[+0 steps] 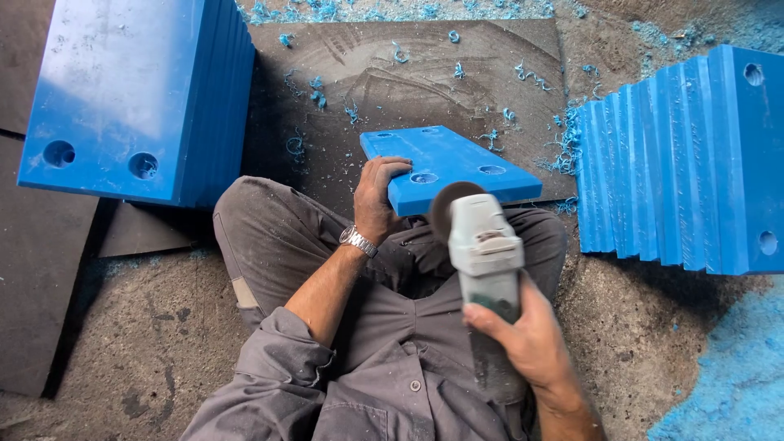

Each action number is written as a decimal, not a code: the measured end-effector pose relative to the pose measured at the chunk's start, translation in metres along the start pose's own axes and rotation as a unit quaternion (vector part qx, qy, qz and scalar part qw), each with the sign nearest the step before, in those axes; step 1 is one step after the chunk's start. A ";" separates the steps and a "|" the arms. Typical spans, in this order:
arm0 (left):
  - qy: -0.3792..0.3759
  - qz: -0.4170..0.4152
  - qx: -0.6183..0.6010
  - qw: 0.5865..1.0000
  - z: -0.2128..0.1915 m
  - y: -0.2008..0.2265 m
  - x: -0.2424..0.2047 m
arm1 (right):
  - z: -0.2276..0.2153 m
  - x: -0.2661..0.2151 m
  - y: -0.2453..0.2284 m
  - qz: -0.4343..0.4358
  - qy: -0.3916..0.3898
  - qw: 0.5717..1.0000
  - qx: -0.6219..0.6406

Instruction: Grinding the edges and deburring the holes of blue plastic industrial blocks using an angle grinder and a manual deburring tool.

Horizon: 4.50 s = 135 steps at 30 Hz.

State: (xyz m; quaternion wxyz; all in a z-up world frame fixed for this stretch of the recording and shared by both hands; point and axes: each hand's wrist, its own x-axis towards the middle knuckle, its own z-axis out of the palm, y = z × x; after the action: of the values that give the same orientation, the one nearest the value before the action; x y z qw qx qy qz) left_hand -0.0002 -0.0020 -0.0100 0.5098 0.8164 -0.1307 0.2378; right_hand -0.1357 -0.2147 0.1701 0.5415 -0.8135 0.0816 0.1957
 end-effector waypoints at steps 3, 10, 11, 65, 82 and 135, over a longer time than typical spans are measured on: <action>-0.008 -0.002 -0.003 1.000 -0.001 0.000 0.001 | -0.037 -0.005 0.023 0.068 0.108 0.979 0.159; -0.001 -0.016 0.006 1.000 0.002 0.002 0.004 | -0.114 -0.020 0.115 -0.009 0.236 0.933 0.270; 0.011 -0.033 0.026 0.999 0.004 0.003 0.004 | -0.119 -0.025 0.129 -0.027 0.239 0.925 0.293; 0.183 -0.469 -0.445 0.741 -0.021 0.049 0.031 | 0.014 0.176 0.159 -0.200 0.168 0.890 -0.373; 0.199 -0.512 -0.208 0.810 -0.022 -0.055 -0.036 | 0.040 0.254 0.171 0.103 0.142 0.892 -0.416; -0.099 -0.501 0.245 0.824 0.121 -0.166 -0.122 | 0.162 0.312 0.081 -0.077 -0.182 0.754 -0.626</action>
State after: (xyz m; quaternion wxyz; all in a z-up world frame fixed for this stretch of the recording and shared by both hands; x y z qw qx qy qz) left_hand 0.0024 -0.0397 -0.2458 0.3261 0.8868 0.3093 -0.1079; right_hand 0.0828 -0.0742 -0.0798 -0.0712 -0.9232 -0.2222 0.3054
